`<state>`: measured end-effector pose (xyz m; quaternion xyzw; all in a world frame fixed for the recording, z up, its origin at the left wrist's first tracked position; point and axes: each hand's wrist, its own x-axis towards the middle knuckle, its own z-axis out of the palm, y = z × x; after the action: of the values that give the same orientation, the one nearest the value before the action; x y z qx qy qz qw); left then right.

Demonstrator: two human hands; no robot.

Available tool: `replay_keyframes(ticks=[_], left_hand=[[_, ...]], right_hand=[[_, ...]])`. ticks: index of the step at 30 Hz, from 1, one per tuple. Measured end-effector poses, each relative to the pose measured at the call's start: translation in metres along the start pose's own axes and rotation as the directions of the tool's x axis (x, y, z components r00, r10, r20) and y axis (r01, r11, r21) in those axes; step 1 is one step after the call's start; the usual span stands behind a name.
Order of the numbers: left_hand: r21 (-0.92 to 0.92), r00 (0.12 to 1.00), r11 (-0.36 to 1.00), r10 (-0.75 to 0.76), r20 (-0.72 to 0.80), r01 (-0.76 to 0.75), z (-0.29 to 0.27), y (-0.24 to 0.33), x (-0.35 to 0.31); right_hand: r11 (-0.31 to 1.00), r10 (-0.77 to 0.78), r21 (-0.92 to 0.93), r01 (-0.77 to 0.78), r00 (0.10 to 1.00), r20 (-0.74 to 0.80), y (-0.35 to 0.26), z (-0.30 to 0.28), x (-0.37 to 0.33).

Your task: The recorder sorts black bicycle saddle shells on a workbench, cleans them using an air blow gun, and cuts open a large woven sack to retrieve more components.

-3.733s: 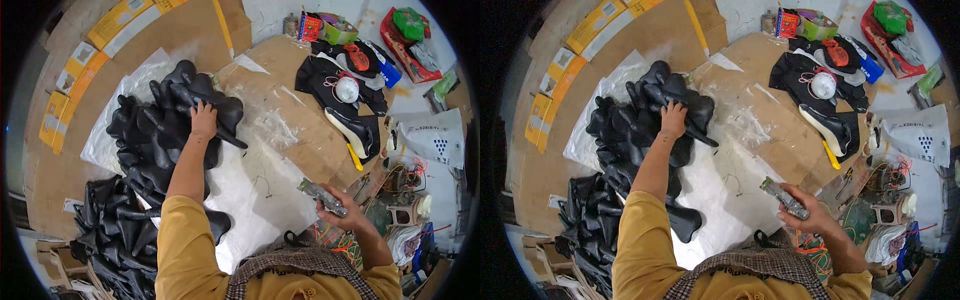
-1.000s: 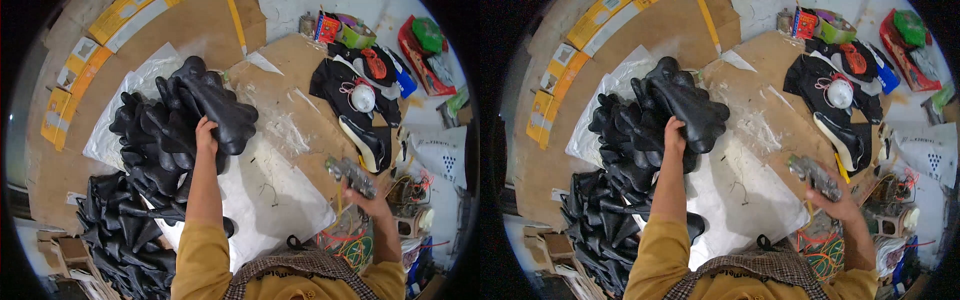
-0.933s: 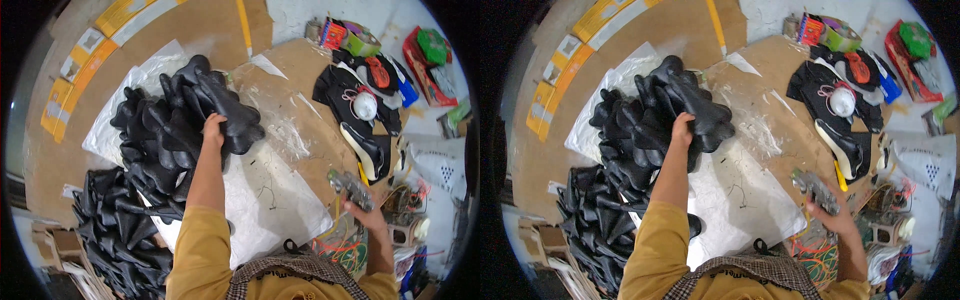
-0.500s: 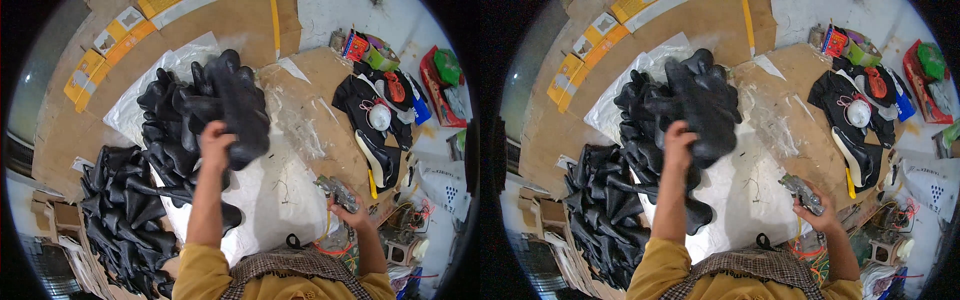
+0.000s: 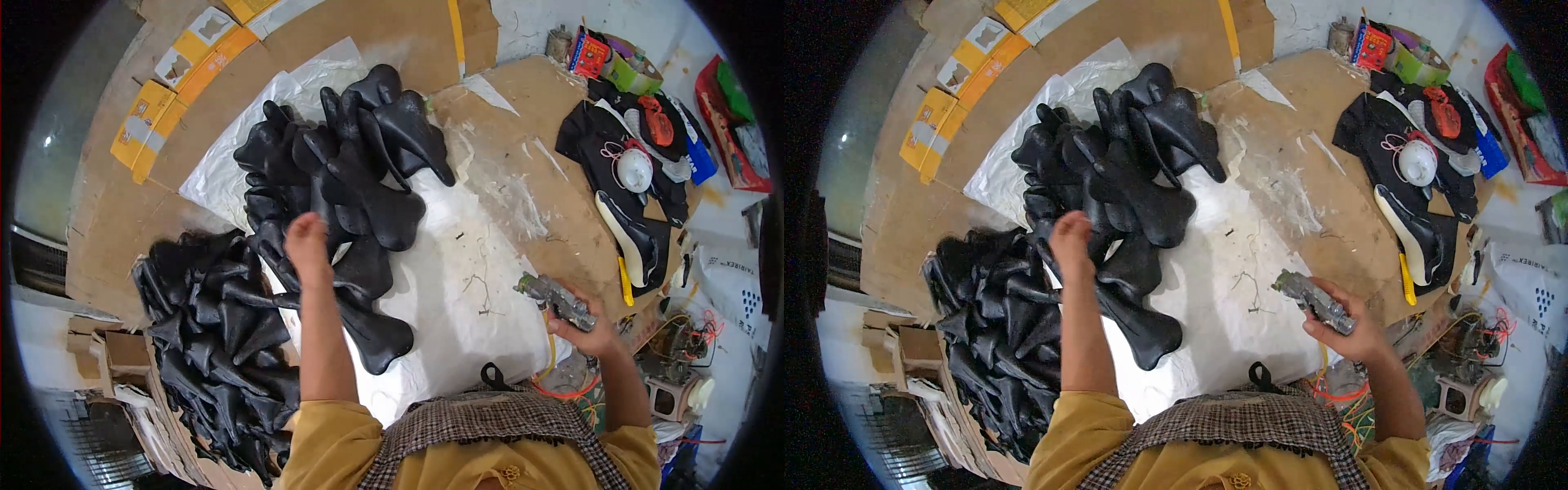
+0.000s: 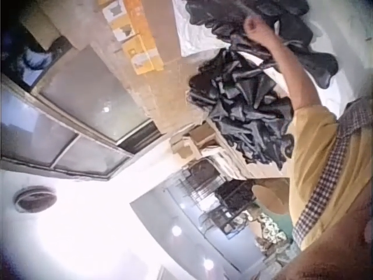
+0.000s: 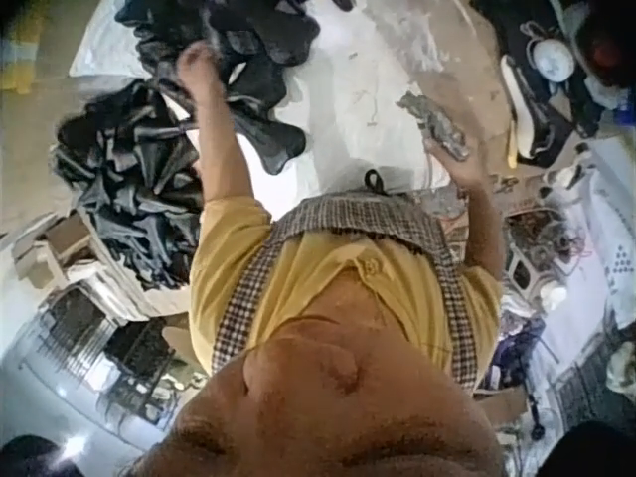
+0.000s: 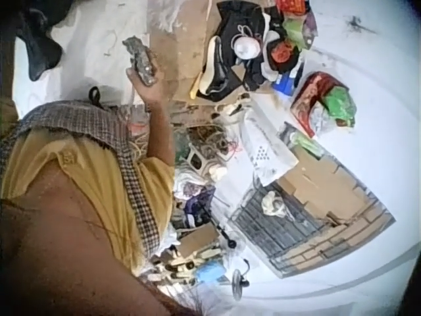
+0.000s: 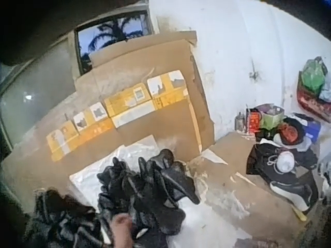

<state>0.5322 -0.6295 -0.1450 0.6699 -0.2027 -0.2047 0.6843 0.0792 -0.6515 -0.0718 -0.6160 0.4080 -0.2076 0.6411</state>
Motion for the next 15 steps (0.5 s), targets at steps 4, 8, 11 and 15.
replay_keyframes(ticks=[4, 8, 11, 15], left_hand=[[0.144, 0.999, 0.989, 0.032, -0.032, -0.027, 0.029, -0.082, -0.013], [0.286, 0.995, 0.958, 0.057, -0.08, -0.032, 0.059, -0.108, -0.012], [0.464, 0.998, 0.886, 0.027, -0.06, 0.003, 0.077, -0.11, -0.014], [0.521, 0.998, 0.852, -0.054, -0.012, 0.053, 0.072, -0.108, -0.015]], right_hand=[[0.987, -0.151, 0.051, 0.15, 0.988, 0.016, -0.041, 0.002, 0.0], [0.937, -0.33, 0.123, 0.326, 0.944, 0.015, -0.077, 0.011, -0.007], [0.959, -0.257, 0.127, 0.254, 0.966, 0.006, -0.067, 0.006, -0.012], [0.981, -0.165, 0.114, 0.157, 0.985, 0.06, -0.035, 0.004, -0.015]])
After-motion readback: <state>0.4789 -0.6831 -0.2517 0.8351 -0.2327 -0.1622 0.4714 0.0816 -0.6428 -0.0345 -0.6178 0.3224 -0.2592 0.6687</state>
